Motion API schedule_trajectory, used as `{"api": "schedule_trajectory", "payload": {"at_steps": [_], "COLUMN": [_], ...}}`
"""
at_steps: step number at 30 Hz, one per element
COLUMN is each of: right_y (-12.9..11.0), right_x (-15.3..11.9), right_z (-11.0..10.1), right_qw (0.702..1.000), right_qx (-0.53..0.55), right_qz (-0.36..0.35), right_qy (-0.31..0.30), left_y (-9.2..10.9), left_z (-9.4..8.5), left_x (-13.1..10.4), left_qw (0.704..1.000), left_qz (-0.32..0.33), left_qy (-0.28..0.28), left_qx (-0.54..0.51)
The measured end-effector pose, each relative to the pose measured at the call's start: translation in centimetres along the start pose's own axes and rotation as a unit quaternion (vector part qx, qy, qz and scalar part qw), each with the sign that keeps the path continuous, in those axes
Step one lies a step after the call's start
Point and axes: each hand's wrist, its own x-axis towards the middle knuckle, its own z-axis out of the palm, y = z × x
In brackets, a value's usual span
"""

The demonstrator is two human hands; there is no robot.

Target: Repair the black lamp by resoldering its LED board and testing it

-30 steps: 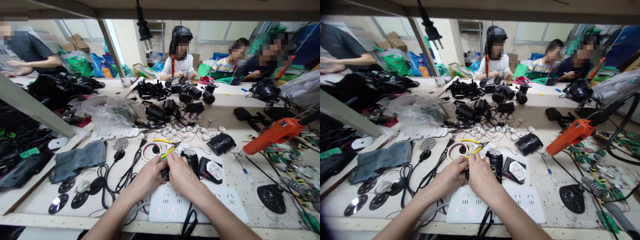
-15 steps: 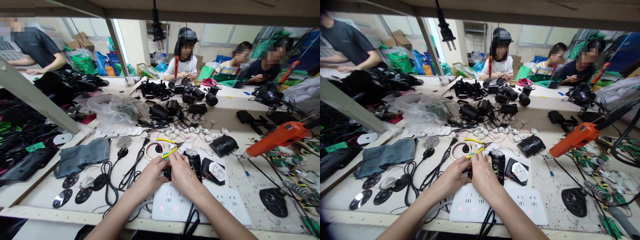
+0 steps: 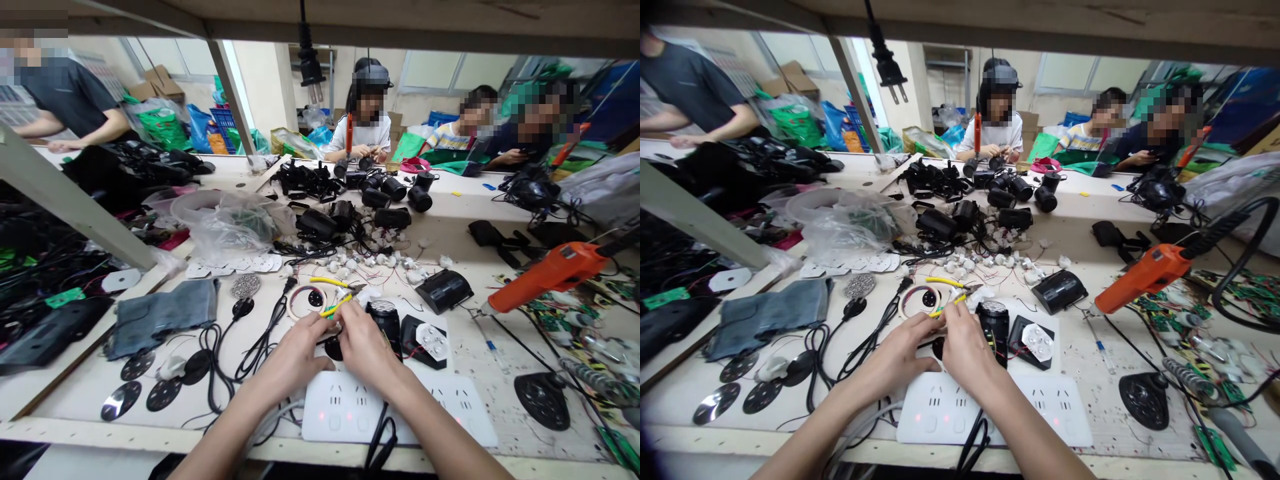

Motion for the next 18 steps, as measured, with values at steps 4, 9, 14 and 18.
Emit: {"api": "schedule_trajectory", "payload": {"at_steps": [4,9,14,18], "right_y": [0.5,0.7,0.4,2.4], "right_x": [0.0,-0.4,-1.8,-5.2], "right_z": [-0.7,-1.8,-3.4,-6.0], "right_qw": [0.995,0.981,0.973,0.962], "right_qx": [0.066,0.13,0.156,0.109], "right_qz": [0.022,0.054,0.052,0.051], "right_qy": [0.074,0.133,0.164,0.245], "left_y": [0.7,1.7,2.8,3.0], "left_z": [0.1,0.6,0.7,0.6], "left_x": [-0.7,-0.6,-0.1,0.0], "left_qw": [0.997,0.983,0.975,0.98], "left_qz": [0.044,0.121,0.155,0.123], "left_qy": [0.059,0.127,0.15,0.151], "left_qx": [0.018,0.061,0.06,0.025]}}
